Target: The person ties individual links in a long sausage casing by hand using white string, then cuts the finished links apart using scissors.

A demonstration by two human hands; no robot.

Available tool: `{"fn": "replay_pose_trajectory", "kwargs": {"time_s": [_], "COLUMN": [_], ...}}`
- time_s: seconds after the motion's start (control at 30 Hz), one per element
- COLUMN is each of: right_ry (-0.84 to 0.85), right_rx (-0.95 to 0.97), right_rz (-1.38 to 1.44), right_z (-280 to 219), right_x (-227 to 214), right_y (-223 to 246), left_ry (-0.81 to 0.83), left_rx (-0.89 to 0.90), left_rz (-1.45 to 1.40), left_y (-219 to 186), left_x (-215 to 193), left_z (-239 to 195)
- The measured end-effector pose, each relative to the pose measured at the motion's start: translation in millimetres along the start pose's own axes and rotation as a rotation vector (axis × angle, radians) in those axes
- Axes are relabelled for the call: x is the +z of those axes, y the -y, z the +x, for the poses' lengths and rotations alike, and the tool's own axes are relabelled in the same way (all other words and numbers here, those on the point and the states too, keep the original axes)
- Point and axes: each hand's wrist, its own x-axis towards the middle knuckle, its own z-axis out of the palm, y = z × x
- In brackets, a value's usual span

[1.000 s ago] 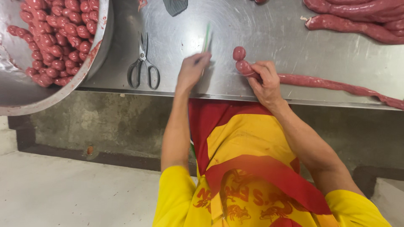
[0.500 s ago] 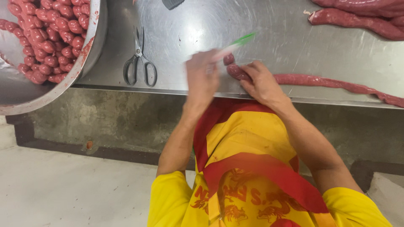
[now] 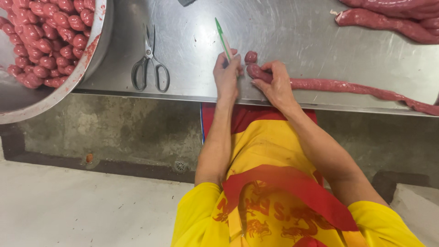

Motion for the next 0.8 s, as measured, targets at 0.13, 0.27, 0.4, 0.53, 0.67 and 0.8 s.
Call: {"fn": "replay_pose_trajectory", "kwargs": {"time_s": [0.13, 0.27, 0.4, 0.53, 0.67, 0.8], "right_ry": [0.006, 0.02, 0.09, 0.078, 0.133, 0.273], "right_rx": [-0.091, -0.089, -0.044, -0.112, -0.233, -0.228], "right_rz": [-0.126, -0.07, -0.062, -0.061, 0.01, -0.041], "right_z": [-3.3, 0.9, 7.7, 10.8, 17.0, 31.3], "right_x": [7.1, 5.2, 2.9, -2.6, -13.8, -18.6], "right_y": [-10.9, -16.1, -19.1, -8.3, 2.2, 4.2], "left_ry": [0.033, 0.404, 0.669, 0.7, 0.526, 0.754], "left_rx": [0.239, 0.147, 0.284, 0.278, 0.047, 0.307], "left_rz": [0.38, 0.185, -0.239, -0.206, -0.277, -0.25], "left_y": [-41.2, -130.4, -206.9, -208.9, -183.8, -223.2], "left_x": [1.1, 24.8, 24.7, 22.1, 24.0, 4.0], "left_z": [-14.9, -82.3, -189.2, -206.8, -221.1, -208.6]}}
